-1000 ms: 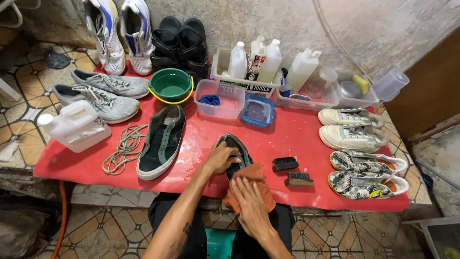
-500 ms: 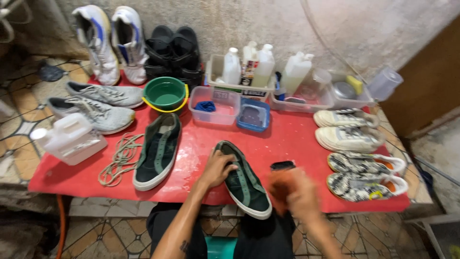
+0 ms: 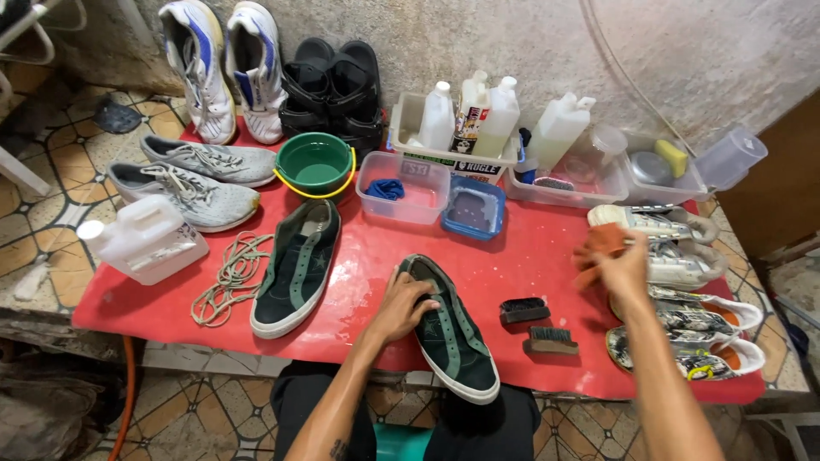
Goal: Cleaning the exterior of a sneaker using a brush and a cloth at a service counter.
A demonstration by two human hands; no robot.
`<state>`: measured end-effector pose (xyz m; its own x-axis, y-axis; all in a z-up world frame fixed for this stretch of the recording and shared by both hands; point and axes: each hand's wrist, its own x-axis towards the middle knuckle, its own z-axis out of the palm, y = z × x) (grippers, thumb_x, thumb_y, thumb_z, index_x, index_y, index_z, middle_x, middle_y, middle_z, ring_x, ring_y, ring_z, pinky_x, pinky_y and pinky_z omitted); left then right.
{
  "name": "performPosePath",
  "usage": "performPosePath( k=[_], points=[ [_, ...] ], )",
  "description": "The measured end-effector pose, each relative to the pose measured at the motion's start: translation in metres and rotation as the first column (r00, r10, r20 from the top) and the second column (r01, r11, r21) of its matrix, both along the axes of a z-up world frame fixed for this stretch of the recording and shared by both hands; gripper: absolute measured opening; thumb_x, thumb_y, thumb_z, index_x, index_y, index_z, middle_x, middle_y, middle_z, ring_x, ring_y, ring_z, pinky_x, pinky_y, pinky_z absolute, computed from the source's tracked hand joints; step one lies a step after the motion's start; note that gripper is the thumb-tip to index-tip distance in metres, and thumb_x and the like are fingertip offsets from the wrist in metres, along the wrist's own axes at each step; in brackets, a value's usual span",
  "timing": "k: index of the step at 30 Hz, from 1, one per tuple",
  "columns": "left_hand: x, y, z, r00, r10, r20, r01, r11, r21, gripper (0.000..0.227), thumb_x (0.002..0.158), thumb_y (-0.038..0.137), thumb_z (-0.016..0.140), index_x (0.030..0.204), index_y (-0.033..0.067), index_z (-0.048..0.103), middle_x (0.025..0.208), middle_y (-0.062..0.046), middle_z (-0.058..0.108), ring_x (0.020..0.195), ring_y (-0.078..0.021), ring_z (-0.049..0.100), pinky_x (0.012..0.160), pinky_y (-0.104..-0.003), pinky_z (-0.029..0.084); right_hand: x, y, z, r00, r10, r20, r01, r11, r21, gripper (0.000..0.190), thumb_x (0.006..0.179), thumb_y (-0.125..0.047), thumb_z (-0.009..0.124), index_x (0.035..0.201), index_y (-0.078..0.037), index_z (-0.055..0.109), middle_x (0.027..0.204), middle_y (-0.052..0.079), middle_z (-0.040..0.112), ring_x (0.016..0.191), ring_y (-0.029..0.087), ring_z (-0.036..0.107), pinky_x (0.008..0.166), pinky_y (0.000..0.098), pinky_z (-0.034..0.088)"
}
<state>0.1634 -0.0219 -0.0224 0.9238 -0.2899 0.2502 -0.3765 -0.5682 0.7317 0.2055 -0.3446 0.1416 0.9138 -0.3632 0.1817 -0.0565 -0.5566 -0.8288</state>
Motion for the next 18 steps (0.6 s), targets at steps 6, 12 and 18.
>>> performPosePath(
  k=[6,12,18],
  points=[
    [0.007,0.002,-0.013,0.999,-0.028,-0.015,0.029,0.999,0.03,0.031,0.097,0.045,0.066,0.11,0.0173,0.069,0.108,-0.005,0.074,0.107,-0.0254,0.057,0.124,-0.059,0.018,0.033,-0.068,-0.098,0.966,0.151,-0.212,-0.216,0.92,-0.326,0.084,0.058,-0.019,0.092,0.134,-0.006,0.059,0.124,0.026,0.068,0.118,0.049,0.064,0.099,0.0571,0.054],
    [-0.032,0.006,0.057,0.98,-0.026,0.199,-0.013,0.981,0.194,0.024,0.093,0.037,0.069,0.1,0.0144,0.066,0.088,-0.011,0.076,0.092,-0.0305,0.067,0.12,-0.058,0.026,-0.041,-0.067,-0.115,0.95,0.217,-0.226,-0.293,0.868,-0.402,0.071,0.081,-0.045,0.082,0.142,-0.017,0.062,0.131,0.021,0.057,0.129,0.042,0.057,0.108,0.0507,0.048],
    [-0.07,-0.001,0.057,0.967,0.21,0.144,-0.239,0.944,0.227,0.032,0.099,0.041,0.065,0.109,0.0114,0.057,0.068,-0.014,0.068,0.058,-0.0396,0.066,0.048,-0.05,0.048,-0.097,-0.067,-0.132,0.982,-0.027,-0.185,-0.076,0.848,-0.524,0.072,0.087,-0.069,0.053,0.136,-0.016,0.055,0.125,0.016,0.053,0.102,0.027,0.064,0.076,0.0393,0.061]
  ],
)
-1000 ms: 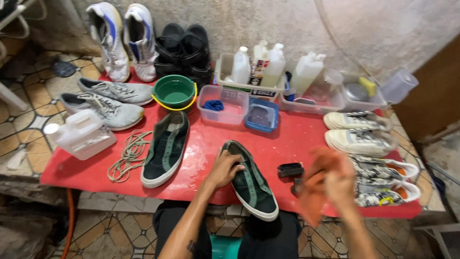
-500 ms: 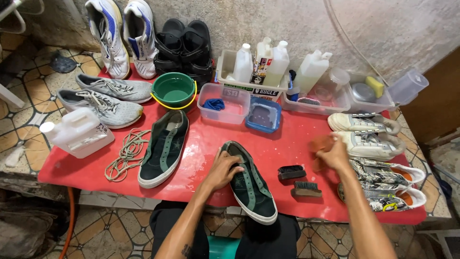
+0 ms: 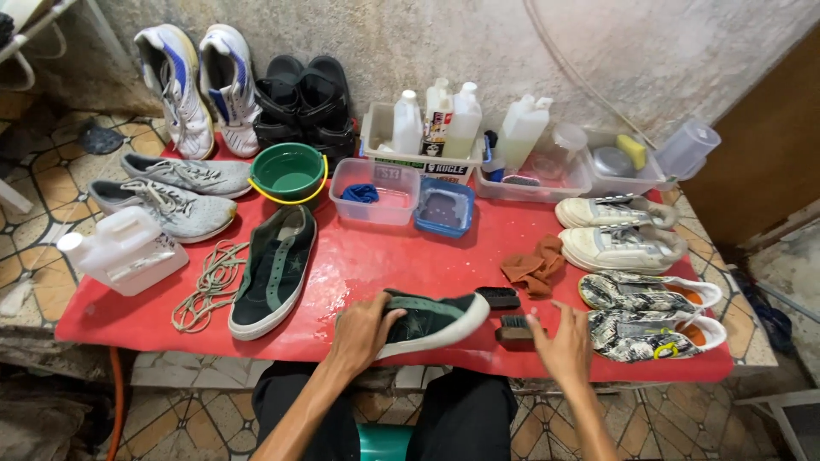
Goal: Cleaning the exterior of a sneaker using a brush and a cloth at a service counter.
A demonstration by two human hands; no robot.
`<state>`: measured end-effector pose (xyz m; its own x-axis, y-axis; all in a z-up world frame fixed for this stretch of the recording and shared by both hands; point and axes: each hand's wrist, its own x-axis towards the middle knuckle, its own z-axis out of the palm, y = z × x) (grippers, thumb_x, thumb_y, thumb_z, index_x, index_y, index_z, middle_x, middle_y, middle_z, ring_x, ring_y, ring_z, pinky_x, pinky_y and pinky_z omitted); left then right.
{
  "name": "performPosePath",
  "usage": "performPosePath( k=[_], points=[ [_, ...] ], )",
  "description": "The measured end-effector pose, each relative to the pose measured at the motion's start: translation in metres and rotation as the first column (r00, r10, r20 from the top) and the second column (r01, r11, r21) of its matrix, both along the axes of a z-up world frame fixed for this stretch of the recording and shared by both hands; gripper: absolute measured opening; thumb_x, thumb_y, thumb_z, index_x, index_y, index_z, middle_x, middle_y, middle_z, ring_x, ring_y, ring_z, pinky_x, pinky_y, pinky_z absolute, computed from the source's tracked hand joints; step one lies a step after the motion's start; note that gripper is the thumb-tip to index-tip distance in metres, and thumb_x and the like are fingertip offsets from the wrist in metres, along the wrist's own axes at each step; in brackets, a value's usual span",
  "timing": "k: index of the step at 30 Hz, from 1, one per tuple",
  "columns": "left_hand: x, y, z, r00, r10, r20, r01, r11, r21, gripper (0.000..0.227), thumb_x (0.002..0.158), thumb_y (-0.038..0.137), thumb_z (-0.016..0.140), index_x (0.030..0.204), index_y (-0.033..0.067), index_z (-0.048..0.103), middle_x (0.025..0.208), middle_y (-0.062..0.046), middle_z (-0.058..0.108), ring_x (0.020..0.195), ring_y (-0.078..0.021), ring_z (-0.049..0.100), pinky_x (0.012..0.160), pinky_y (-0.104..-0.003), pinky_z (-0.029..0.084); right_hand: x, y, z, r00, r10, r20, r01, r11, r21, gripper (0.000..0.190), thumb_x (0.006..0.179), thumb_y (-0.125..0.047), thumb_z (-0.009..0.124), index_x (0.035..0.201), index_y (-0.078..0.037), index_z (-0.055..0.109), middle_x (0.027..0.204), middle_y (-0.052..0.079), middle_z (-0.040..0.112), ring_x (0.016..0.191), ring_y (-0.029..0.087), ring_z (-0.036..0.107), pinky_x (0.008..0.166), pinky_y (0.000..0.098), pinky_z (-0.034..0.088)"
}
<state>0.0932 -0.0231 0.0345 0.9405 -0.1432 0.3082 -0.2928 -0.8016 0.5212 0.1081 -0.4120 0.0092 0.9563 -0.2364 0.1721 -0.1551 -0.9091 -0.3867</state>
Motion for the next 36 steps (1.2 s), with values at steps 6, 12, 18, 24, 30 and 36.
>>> performPosePath(
  k=[6,12,18,24,30,36],
  points=[
    [-0.007,-0.004,0.016,0.99,0.1,0.104,-0.091,0.992,-0.092,0.027,0.101,0.031,0.065,0.119,0.0191,0.05,0.063,-0.005,0.064,0.04,-0.0206,0.053,0.036,-0.039,0.04,-0.036,0.055,0.017,0.986,-0.159,-0.054,0.159,0.987,-0.009,0.101,0.067,-0.091,0.053,0.133,-0.014,0.052,0.131,0.015,0.059,0.12,0.032,0.06,0.104,0.0631,0.045],
    [0.0,0.018,0.026,0.993,-0.092,-0.077,0.067,0.958,-0.28,0.046,0.096,0.047,0.061,0.122,0.0098,0.06,0.116,-0.012,0.076,0.1,-0.0318,0.075,0.083,-0.048,0.058,-0.037,0.066,-0.019,0.966,-0.258,0.01,0.258,0.963,-0.076,0.095,0.067,-0.084,0.066,0.132,-0.015,0.057,0.123,0.016,0.061,0.114,0.036,0.06,0.097,0.0542,0.044],
    [-0.005,0.042,-0.002,0.99,-0.13,-0.056,0.108,0.95,-0.294,0.072,0.08,0.041,0.082,0.143,0.0191,0.055,0.142,-0.011,0.065,0.13,-0.0308,0.061,0.107,-0.052,0.039,-0.042,0.083,0.011,0.971,-0.187,0.147,0.143,0.953,0.267,0.085,0.065,-0.049,0.086,0.136,-0.013,0.054,0.134,0.013,0.052,0.127,0.034,0.054,0.103,0.0627,0.043],
    [-0.015,0.035,-0.022,0.992,-0.125,-0.002,0.123,0.975,-0.184,0.065,0.086,0.049,0.077,0.142,0.0237,0.055,0.116,-0.005,0.073,0.104,-0.0187,0.068,0.095,-0.042,0.047,0.01,0.092,0.056,0.849,0.139,0.511,-0.236,0.963,0.13,0.085,0.064,-0.039,0.092,0.137,-0.009,0.061,0.138,0.017,0.052,0.131,0.032,0.052,0.107,0.0465,0.05],
    [-0.027,0.033,-0.012,0.97,-0.181,0.163,0.202,0.972,-0.121,0.053,0.094,0.043,0.071,0.137,0.0161,0.06,0.104,-0.007,0.063,0.093,-0.0236,0.061,0.084,-0.038,0.041,0.122,0.123,0.093,0.884,0.336,0.327,-0.391,0.913,0.118,0.08,0.066,-0.042,0.092,0.134,-0.013,0.063,0.139,0.013,0.054,0.13,0.031,0.056,0.111,0.054,0.046],
    [-0.021,0.034,-0.029,0.953,-0.17,0.253,0.194,0.978,-0.073,0.055,0.096,0.048,0.068,0.139,0.0157,0.06,0.102,-0.006,0.061,0.093,-0.0233,0.06,0.082,-0.038,0.042,0.222,0.158,0.078,0.937,0.344,0.051,-0.347,0.936,0.057,0.079,0.067,-0.059,0.086,0.129,-0.013,0.071,0.128,0.011,0.06,0.12,0.03,0.06,0.098,0.0469,0.049]
  ],
)
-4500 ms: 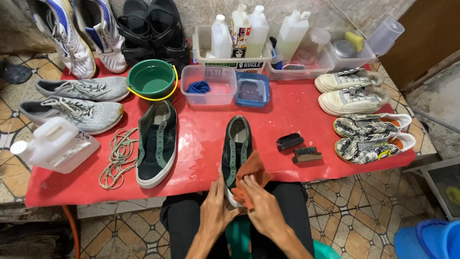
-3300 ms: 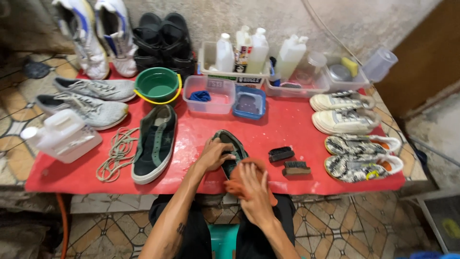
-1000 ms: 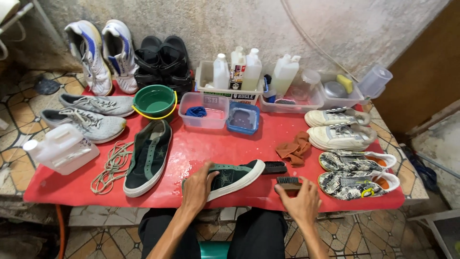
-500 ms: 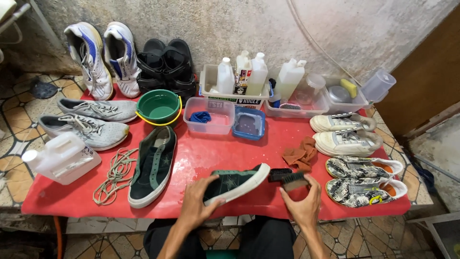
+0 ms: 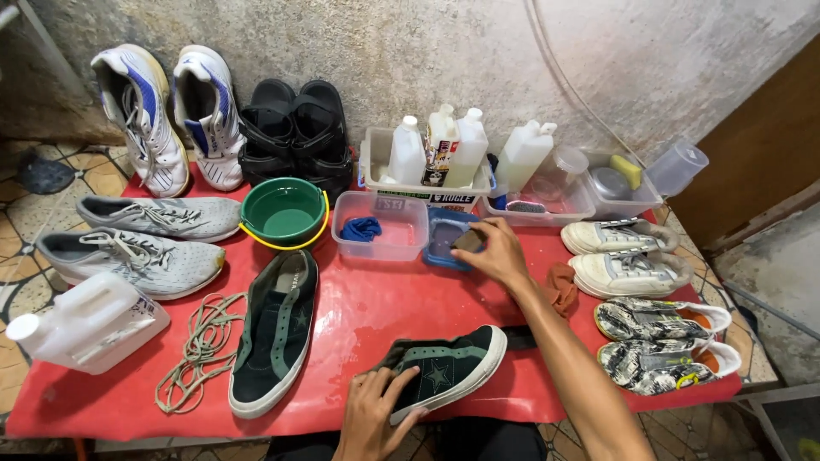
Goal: Cleaning the exterior of a sneaker using a brush and a cloth at a service counter.
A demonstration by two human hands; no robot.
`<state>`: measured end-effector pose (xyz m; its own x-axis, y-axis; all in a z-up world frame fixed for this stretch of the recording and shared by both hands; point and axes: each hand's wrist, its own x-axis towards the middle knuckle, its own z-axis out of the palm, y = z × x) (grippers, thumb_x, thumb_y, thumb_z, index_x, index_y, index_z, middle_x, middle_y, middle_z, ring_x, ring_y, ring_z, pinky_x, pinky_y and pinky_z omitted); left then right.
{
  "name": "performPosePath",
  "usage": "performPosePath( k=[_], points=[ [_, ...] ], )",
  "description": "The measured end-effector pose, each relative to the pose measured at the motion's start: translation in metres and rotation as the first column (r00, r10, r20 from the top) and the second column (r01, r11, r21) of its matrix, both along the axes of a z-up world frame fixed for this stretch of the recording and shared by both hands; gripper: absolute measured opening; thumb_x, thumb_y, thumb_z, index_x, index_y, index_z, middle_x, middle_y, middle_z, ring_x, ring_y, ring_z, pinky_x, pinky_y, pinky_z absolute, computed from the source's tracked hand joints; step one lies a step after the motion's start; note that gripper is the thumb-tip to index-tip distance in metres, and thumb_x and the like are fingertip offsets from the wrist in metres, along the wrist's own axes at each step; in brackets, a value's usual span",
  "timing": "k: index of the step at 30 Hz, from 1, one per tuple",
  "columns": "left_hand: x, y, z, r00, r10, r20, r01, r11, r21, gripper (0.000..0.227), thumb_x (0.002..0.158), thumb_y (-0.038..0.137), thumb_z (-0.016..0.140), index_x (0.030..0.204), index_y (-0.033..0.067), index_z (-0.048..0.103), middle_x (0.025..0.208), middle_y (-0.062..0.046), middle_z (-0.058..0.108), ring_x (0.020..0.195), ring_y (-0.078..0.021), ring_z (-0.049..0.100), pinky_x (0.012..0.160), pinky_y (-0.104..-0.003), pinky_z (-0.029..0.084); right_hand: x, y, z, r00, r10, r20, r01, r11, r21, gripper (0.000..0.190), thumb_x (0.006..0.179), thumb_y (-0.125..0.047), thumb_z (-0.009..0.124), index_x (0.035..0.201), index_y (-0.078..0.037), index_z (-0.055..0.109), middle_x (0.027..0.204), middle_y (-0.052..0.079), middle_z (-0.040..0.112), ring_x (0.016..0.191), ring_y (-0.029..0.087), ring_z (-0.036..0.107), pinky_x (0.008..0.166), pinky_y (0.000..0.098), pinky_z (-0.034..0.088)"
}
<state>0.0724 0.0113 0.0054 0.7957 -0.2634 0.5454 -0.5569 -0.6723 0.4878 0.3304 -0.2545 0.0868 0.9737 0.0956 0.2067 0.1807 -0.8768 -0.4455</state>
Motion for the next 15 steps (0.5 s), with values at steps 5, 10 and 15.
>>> performPosePath(
  k=[5,10,15],
  points=[
    [0.003,0.001,0.001,1.0,-0.001,0.016,0.002,1.0,-0.024,0.055,0.095,0.051,0.067,0.138,0.017,0.061,0.102,-0.005,0.062,0.09,-0.0237,0.06,0.078,-0.038,0.042,0.042,0.017,-0.031,0.988,-0.124,-0.093,0.1,0.968,-0.232,0.082,0.063,-0.069,0.084,0.13,-0.022,0.071,0.134,0.014,0.059,0.124,0.04,0.057,0.096,0.058,0.045],
    [0.004,0.002,0.005,1.0,0.004,0.027,-0.003,0.999,-0.045,0.055,0.095,0.053,0.065,0.137,0.0169,0.063,0.1,-0.005,0.061,0.087,-0.0235,0.059,0.08,-0.039,0.041,0.049,0.023,-0.035,0.978,-0.165,-0.124,0.116,0.937,-0.331,0.083,0.064,-0.069,0.085,0.131,-0.023,0.07,0.135,0.015,0.057,0.126,0.039,0.054,0.1,0.0564,0.043],
    [0.002,0.006,0.019,0.998,-0.047,-0.034,0.045,0.998,-0.047,0.053,0.099,0.046,0.063,0.139,0.0129,0.06,0.1,-0.008,0.058,0.089,-0.028,0.058,0.082,-0.041,0.041,0.03,0.021,-0.003,0.994,-0.105,-0.032,0.101,0.99,-0.101,0.073,0.067,-0.061,0.086,0.124,-0.018,0.07,0.131,0.012,0.057,0.12,0.032,0.06,0.1,0.0554,0.047]
  ],
)
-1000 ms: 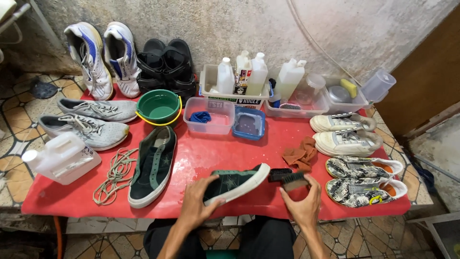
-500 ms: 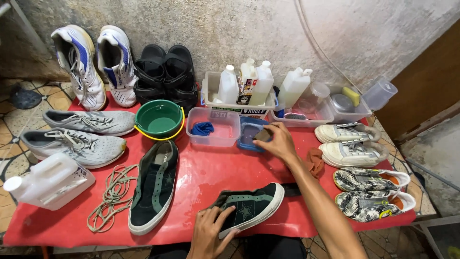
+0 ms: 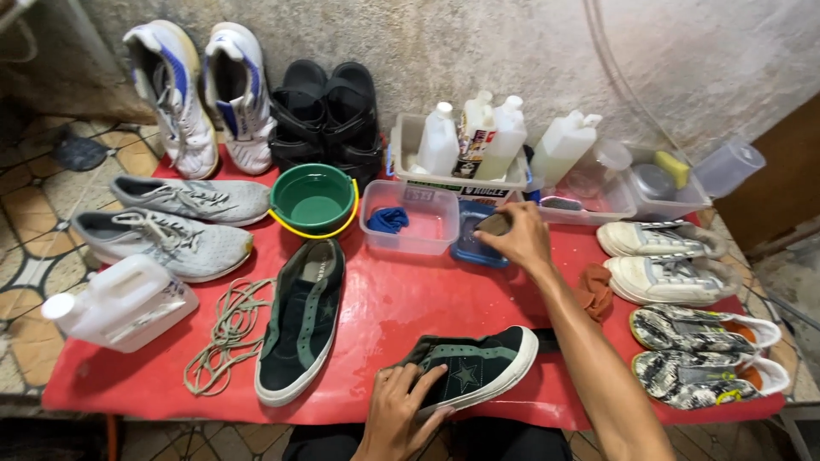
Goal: Cleaning the exterior of a sneaker using a brush and a cloth at a service counter.
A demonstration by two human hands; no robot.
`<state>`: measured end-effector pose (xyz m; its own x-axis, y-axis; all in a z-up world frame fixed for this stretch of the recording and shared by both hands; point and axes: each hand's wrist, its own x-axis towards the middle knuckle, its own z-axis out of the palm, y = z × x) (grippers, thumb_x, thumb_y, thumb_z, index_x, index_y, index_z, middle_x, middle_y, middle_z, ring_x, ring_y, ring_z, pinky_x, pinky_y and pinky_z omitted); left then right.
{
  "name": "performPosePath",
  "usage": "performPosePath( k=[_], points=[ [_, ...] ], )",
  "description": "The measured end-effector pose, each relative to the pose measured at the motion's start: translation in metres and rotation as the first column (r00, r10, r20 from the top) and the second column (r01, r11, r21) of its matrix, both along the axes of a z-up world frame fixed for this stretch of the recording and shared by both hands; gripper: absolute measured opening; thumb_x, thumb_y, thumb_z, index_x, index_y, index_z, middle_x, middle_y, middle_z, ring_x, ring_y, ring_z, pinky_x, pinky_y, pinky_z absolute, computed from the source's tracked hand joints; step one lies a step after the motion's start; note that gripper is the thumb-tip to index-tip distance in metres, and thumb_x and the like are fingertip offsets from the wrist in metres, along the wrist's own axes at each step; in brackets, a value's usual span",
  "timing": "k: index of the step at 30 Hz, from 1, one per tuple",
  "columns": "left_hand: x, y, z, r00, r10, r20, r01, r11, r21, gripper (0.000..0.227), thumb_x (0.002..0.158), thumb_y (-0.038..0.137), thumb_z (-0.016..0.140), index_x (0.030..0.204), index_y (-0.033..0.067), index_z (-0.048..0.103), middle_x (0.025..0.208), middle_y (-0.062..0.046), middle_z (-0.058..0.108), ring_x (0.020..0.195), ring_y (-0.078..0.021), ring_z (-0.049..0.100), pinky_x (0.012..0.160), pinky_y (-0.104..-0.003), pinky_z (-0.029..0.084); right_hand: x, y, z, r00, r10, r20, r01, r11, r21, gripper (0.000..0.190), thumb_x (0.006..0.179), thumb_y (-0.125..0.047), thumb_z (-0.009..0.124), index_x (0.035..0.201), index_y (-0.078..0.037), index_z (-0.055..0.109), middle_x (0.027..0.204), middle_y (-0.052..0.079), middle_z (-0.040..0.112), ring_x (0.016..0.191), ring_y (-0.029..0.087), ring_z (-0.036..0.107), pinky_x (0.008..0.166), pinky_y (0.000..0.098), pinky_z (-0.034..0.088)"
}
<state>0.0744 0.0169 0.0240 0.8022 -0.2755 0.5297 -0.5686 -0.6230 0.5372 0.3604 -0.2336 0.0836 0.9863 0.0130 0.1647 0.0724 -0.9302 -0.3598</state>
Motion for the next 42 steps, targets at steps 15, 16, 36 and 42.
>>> performPosePath(
  k=[15,16,36,42],
  points=[
    [-0.005,-0.003,0.003,1.0,0.011,0.007,-0.012,1.0,0.018,0.051,0.098,0.043,0.069,0.139,0.0139,0.06,0.102,-0.008,0.061,0.091,-0.0249,0.06,0.082,-0.039,0.042,-0.063,-0.01,-0.033,0.994,-0.082,0.071,0.058,0.957,0.286,0.065,0.07,-0.054,0.086,0.116,-0.014,0.063,0.122,0.009,0.052,0.112,0.026,0.061,0.083,0.0435,0.055],
    [-0.006,-0.003,0.002,1.0,0.012,0.007,-0.012,1.0,0.018,0.051,0.098,0.043,0.069,0.139,0.0139,0.06,0.102,-0.008,0.061,0.091,-0.0249,0.06,0.082,-0.039,0.042,-0.061,-0.011,-0.035,0.994,-0.081,0.072,0.057,0.957,0.286,0.065,0.07,-0.054,0.086,0.116,-0.014,0.063,0.122,0.009,0.052,0.112,0.026,0.061,0.083,0.0435,0.055],
    [0.007,-0.013,-0.003,0.926,0.096,-0.365,-0.11,0.994,-0.015,0.079,0.087,0.062,0.067,0.147,0.0127,0.051,0.127,-0.013,0.07,0.112,-0.0358,0.066,0.085,-0.05,0.045,-0.182,-0.004,0.023,0.977,-0.04,0.211,-0.101,0.782,0.615,0.049,0.071,-0.03,0.087,0.117,-0.018,0.072,0.135,0.01,0.051,0.124,0.026,0.059,0.089,0.0408,0.065],
    [0.022,-0.02,0.039,0.76,0.113,-0.64,-0.026,0.989,0.144,0.043,0.09,0.048,0.058,0.119,0.0172,0.059,0.104,-0.008,0.074,0.095,-0.0365,0.069,0.075,-0.051,0.05,-0.261,0.0,0.028,0.994,-0.093,0.063,0.005,0.597,0.802,0.056,0.068,-0.019,0.089,0.121,-0.012,0.073,0.144,0.013,0.052,0.133,0.028,0.06,0.097,0.0461,0.065]
  ],
)
